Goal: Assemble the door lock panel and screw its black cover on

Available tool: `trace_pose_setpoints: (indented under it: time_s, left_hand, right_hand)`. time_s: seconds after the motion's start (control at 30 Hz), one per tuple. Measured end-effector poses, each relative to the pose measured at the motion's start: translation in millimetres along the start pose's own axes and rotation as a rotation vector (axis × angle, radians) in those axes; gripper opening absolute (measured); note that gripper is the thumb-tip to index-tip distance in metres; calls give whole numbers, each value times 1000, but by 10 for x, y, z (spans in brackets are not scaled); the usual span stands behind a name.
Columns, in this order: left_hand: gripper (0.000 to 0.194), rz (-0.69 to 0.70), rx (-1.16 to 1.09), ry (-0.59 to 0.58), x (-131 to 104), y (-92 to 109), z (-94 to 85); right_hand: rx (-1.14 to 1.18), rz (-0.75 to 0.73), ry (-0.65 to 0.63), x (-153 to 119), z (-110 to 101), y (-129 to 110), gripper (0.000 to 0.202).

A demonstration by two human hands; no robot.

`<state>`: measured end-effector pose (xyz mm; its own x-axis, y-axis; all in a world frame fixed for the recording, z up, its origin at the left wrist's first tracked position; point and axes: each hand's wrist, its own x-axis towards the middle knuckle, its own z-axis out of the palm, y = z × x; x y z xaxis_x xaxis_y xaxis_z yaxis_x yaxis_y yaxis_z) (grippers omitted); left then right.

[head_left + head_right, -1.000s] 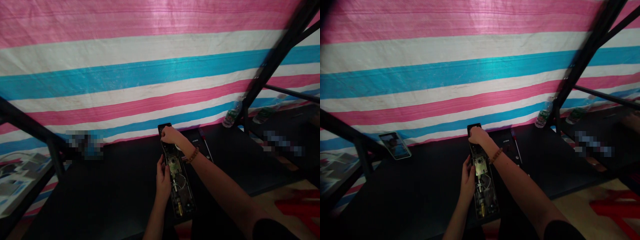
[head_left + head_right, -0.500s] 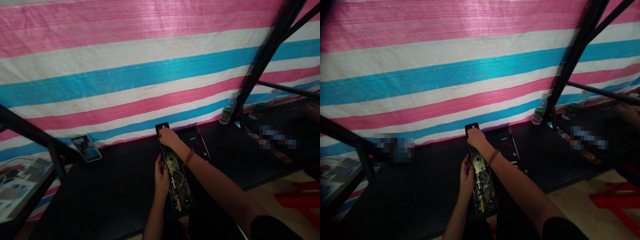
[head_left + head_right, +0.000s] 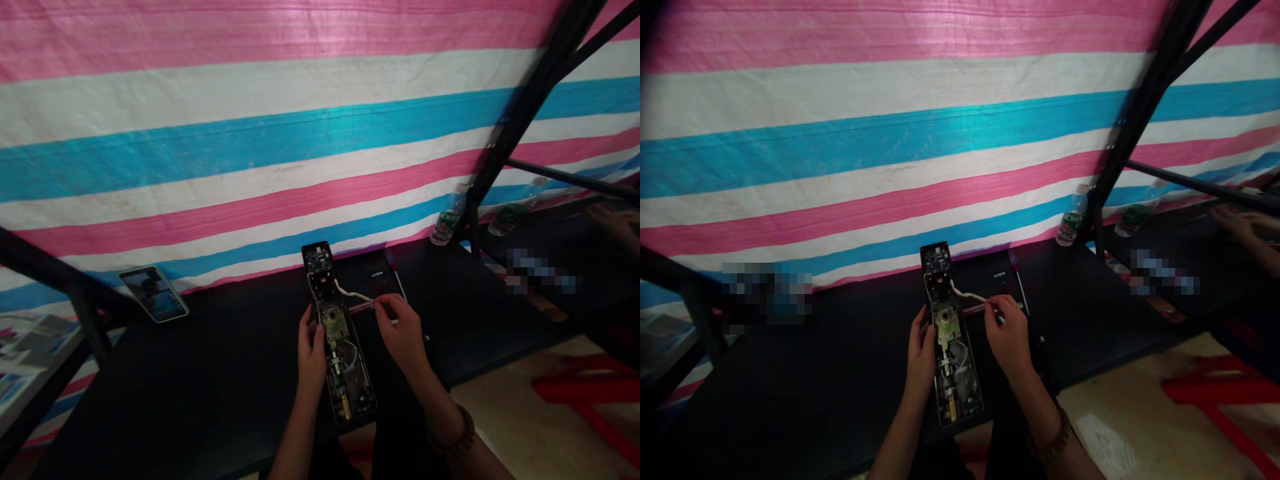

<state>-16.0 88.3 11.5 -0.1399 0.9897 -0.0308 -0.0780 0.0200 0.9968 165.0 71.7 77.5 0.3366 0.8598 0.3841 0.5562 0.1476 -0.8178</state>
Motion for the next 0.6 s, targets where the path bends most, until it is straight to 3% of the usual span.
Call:
trace_pose_setpoints:
  time_s: [0.1, 0.2, 0.3, 0.43, 0.6]
  left_hand:
    - [61, -1, 8, 13, -2, 25, 8]
    - [61, 4, 7, 25, -3, 27, 16]
    - [63, 26, 3, 20, -1, 14, 16]
    - [64, 42, 17, 22, 3, 9, 13]
    - [64, 46, 13, 23, 2, 19, 19]
  right_hand:
    - [-35, 7, -62, 57, -112, 148, 15]
    - [-45, -26, -197, 156, -67, 172, 16]
    - [-62, -127, -299, 333, 112, 63, 25]
    - [-215, -247, -332, 690, 422, -146, 33]
    - [-453, -323, -367, 971, 698, -217, 21]
